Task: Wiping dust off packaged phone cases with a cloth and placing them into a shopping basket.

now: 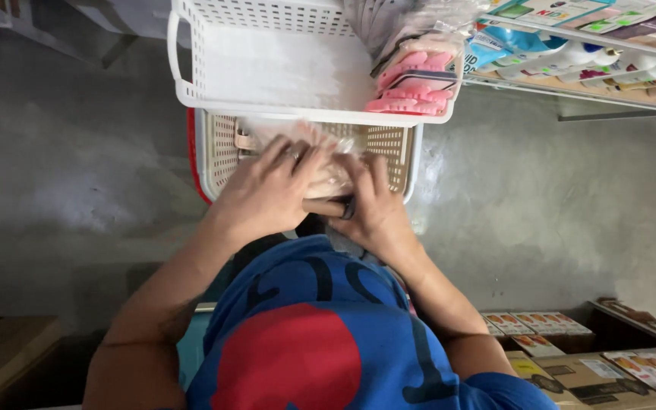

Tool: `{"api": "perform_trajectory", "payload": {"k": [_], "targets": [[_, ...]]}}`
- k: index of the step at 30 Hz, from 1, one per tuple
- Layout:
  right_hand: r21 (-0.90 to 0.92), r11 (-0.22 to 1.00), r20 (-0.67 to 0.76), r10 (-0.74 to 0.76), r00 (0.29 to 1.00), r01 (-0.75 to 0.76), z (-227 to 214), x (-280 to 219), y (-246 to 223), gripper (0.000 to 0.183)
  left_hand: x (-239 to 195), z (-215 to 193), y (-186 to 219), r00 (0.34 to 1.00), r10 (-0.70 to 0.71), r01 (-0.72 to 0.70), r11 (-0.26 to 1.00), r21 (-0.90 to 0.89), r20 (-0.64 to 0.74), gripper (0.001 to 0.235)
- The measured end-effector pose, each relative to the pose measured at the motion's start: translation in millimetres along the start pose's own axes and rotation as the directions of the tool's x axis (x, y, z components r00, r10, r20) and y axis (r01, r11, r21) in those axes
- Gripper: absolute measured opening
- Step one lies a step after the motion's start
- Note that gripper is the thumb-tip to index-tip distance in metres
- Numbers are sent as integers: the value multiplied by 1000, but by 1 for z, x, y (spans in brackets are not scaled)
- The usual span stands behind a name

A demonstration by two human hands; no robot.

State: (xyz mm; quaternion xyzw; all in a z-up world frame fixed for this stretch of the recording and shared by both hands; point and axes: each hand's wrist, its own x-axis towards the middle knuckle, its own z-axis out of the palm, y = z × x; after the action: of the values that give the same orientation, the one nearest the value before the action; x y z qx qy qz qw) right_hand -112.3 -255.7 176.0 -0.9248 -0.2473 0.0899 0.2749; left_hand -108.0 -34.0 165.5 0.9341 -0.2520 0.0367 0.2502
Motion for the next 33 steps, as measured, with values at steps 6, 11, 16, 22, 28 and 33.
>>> {"api": "perform_trajectory", "payload": {"k": [6,11,16,22,28,33], "targets": [[-38,994,106,109,988,-106,74,-7,85,95,0,114,-22,997,-74,78,953,-292,27,73],[-160,958,151,262,953,-238,114,-2,150,87,7,254,-48,989,-126,145,941,-307,81,76],[-136,961,71,252,965,-241,135,-3,196,91,18,349,-63,981,-157,180,956,-232,112,79],[-188,952,155,270,950,-240,142,-11,230,89,39,300,-34,992,-80,66,988,-138,-94,93],[33,952,21,304,952,-305,64,-11,277,26,53,230,-24,954,-274,299,871,-389,121,31],[149,945,-465,326,823,-290,-45,48,287,16,123,174,-54,704,-587,198,703,-683,-400,15]]}}
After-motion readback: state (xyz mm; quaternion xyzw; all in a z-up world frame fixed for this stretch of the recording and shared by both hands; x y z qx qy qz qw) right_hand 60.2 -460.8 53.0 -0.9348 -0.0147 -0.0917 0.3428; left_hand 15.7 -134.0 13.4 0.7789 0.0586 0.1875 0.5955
